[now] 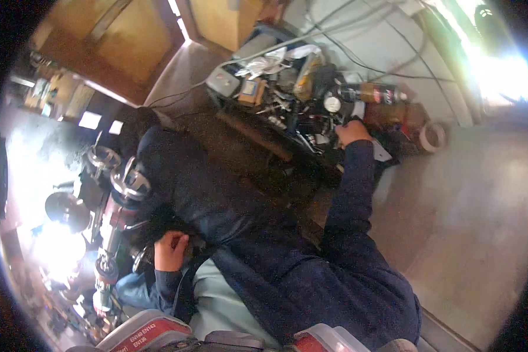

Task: The person measures a metal component on a lathe using a digital caliper, then turns various dials on the machine to reposition the workpiece for further processing.

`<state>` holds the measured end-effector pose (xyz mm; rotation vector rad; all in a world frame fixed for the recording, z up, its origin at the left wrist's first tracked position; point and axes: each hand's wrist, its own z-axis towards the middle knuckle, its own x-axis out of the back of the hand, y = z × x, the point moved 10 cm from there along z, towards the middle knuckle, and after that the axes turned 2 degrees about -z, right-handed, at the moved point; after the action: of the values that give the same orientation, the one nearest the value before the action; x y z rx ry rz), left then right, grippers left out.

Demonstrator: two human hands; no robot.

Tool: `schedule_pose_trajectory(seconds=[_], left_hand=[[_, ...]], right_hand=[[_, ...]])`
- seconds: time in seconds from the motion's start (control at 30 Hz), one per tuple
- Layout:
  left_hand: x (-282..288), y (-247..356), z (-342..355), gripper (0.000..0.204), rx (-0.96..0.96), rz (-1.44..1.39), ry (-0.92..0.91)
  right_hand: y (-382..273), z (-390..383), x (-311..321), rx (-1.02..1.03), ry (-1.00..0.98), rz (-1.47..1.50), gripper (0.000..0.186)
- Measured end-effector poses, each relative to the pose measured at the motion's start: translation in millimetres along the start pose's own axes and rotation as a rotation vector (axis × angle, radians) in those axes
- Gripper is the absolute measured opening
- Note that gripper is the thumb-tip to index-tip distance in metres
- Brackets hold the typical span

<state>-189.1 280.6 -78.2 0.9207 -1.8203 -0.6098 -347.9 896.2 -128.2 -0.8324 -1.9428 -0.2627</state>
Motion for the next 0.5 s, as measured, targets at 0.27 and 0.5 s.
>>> schedule_pose_trajectory(seconds=[0.27, 0.5], left_hand=[[74, 102, -4, 0.032, -0.371, -0.650, 0.295], [113, 7, -95, 0.024, -0.369, -1.355, 0.778]], right_hand=[[-345, -353, -58, 1.433, -0.317, 0.170, 0.012], [-394, -488, -120, 1.734, -0.402, 0.239, 0.013]])
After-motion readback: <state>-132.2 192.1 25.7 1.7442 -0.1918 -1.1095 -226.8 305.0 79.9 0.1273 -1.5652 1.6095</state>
